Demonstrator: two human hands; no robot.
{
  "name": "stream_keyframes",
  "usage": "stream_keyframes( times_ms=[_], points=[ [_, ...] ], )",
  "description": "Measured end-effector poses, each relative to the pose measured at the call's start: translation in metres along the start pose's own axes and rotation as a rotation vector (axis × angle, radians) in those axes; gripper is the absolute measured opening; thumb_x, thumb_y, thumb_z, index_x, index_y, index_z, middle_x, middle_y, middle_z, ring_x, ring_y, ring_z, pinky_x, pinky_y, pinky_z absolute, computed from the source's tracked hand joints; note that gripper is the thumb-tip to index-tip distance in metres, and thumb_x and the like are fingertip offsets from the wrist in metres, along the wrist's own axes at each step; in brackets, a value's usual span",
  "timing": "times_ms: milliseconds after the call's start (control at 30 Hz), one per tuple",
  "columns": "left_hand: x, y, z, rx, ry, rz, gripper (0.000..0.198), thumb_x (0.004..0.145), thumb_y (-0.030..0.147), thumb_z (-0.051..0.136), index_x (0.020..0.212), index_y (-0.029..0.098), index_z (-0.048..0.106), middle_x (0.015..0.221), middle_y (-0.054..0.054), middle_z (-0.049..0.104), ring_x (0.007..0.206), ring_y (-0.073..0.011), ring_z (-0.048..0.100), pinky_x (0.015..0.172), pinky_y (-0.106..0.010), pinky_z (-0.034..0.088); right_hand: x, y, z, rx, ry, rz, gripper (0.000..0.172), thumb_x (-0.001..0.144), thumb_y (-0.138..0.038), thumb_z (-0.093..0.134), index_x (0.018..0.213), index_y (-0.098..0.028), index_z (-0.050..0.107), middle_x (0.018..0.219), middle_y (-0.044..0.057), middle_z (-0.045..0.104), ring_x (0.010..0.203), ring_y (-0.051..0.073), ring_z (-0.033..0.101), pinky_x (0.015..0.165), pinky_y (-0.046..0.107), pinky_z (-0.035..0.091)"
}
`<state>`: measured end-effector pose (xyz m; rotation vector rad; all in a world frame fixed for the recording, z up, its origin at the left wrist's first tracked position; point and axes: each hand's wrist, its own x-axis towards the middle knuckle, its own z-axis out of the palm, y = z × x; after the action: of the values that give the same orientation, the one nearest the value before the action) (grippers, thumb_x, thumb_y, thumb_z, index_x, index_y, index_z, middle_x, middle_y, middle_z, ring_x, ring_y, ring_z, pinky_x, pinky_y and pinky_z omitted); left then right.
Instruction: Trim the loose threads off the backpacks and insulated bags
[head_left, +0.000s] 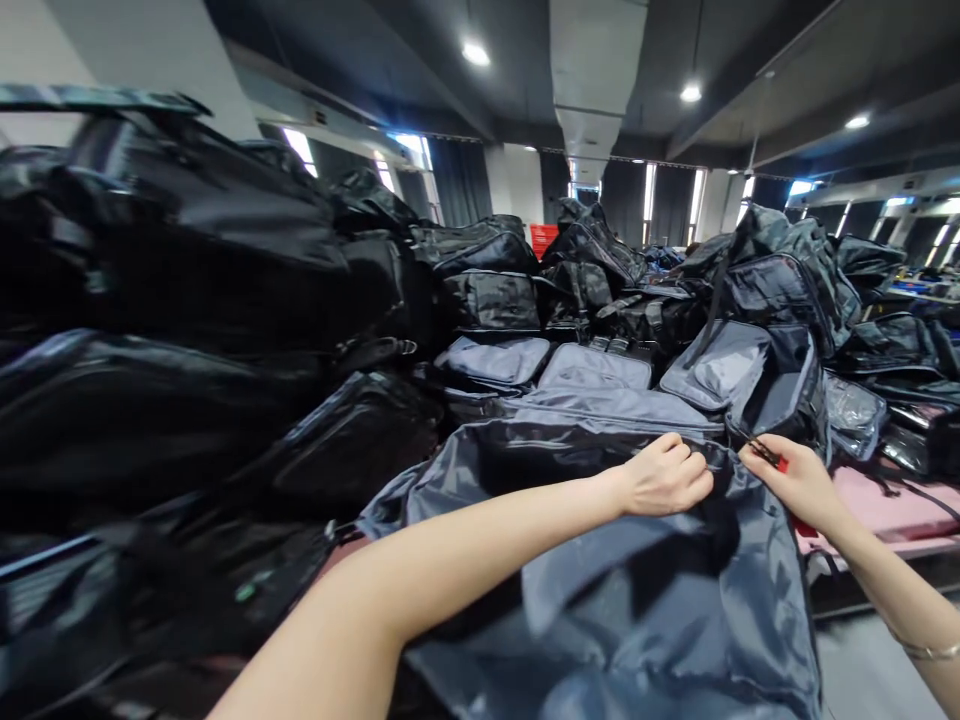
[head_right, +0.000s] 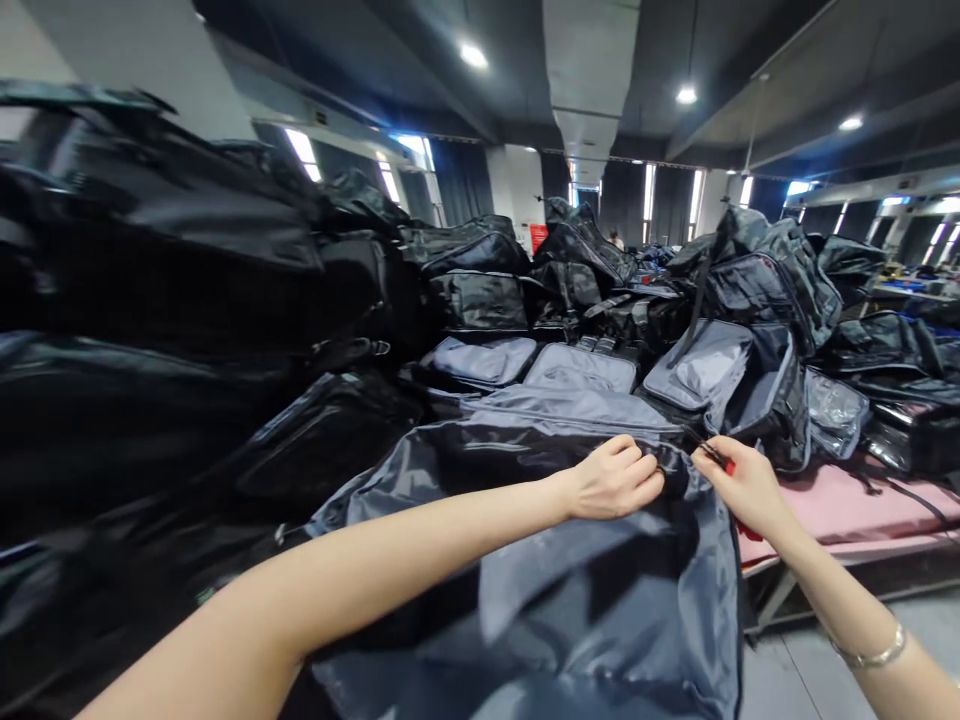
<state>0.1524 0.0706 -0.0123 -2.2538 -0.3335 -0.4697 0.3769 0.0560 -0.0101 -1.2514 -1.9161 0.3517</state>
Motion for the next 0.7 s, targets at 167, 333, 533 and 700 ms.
stream_keyframes(
  times_ms=[167,333,533,700],
  points=[
    [-0.012,-0.002,0.002,0.083,-0.008,-0.034,0.020,0.089,0.015,0.035,0.082,0.014,0.054,0.071,-0.004,0.050,0.061,-0.0153,0.044,0.062,-0.033,0.029,0.015,0.012,-0.002,-0.048,-0.039,-0.018,0.028,0.074,-0.044,0.061,0.088,-0.021,0.068,0.087,0.004,0.071,0.081,0.022,0.066,0.076,0.031,0.049],
    [-0.029,-0.012,-0.012,0.113,-0.139,-0.113,0.020,0.085,0.010,0.038,0.072,0.014,0.053,0.071,-0.007,0.051,0.064,-0.0181,0.046,0.062,-0.035,0.029,0.028,0.007,0.001,-0.190,-0.008,-0.055,0.022,0.076,-0.040,0.058,0.083,-0.023,0.069,0.083,0.003,0.072,0.075,0.021,0.066,0.069,0.030,0.047],
    [-0.093,-0.040,-0.043,0.172,-0.373,-0.205,0.017,0.083,0.010,0.046,0.068,0.015,0.053,0.065,-0.006,0.051,0.063,-0.0191,0.047,0.063,-0.035,0.032,0.044,0.015,0.000,-0.253,-0.047,-0.081,0.022,0.079,-0.040,0.054,0.077,-0.022,0.068,0.076,0.001,0.071,0.070,0.019,0.064,0.064,0.026,0.044],
    [-0.150,-0.060,-0.073,0.218,-0.450,-0.256,0.024,0.084,0.009,0.045,0.061,0.016,0.053,0.060,-0.005,0.051,0.059,-0.0175,0.047,0.066,-0.034,0.034,0.050,0.019,-0.001,-0.292,-0.048,-0.086,0.021,0.079,-0.038,0.054,0.076,-0.022,0.067,0.075,0.001,0.071,0.069,0.017,0.063,0.063,0.024,0.043]
  ],
)
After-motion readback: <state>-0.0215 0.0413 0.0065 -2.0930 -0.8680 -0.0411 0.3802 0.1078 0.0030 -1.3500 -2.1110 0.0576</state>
